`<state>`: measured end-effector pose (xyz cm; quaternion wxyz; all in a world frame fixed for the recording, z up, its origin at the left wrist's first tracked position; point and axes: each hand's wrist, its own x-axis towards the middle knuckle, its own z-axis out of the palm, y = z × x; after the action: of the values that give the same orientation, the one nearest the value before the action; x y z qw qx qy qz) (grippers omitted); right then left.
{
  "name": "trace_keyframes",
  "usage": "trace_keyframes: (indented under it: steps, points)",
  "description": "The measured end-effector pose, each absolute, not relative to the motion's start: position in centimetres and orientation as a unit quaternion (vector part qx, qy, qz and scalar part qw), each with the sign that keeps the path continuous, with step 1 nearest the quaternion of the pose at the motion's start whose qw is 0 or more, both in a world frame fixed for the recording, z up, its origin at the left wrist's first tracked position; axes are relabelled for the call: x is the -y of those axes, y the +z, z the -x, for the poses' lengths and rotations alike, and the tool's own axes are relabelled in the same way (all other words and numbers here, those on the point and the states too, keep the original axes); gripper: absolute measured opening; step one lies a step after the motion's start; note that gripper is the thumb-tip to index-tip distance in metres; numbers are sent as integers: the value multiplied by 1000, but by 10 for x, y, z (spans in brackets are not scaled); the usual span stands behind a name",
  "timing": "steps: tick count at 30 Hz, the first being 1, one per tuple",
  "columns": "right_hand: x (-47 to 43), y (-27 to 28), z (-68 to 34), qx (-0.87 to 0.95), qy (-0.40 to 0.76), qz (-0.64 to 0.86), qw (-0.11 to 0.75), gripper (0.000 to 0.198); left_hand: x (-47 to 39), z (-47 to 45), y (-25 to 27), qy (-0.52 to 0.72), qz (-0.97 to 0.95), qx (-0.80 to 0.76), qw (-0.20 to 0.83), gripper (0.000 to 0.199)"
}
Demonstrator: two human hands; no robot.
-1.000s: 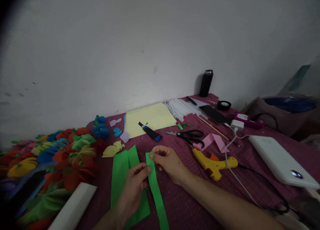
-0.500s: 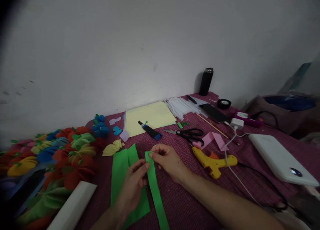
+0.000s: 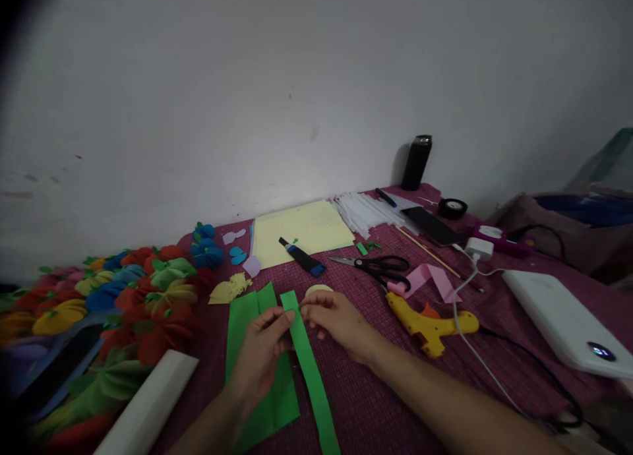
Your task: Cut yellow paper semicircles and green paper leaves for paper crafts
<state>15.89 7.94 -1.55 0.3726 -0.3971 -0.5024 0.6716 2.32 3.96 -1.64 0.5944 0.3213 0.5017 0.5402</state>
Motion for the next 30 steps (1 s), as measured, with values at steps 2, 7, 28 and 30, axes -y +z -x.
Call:
trace_keyframes:
  steps: [2,7,28,30]
  points:
    - [-79,-15,-159,515,669,414,340,10,-41,-22,-16,552,-320,-503,584,22]
    - [-80,-17,-160,571,627,407,341,8,-42,-22,-16,561,-310,-505,578,20]
    - [-89,-15,-172,809,363,251,389,13,-41,-17,-15,576,-288,-464,608,17]
    - [-89,-15,-173,808,364,254,387,13,-41,-18,-16,577,-292,-464,606,17]
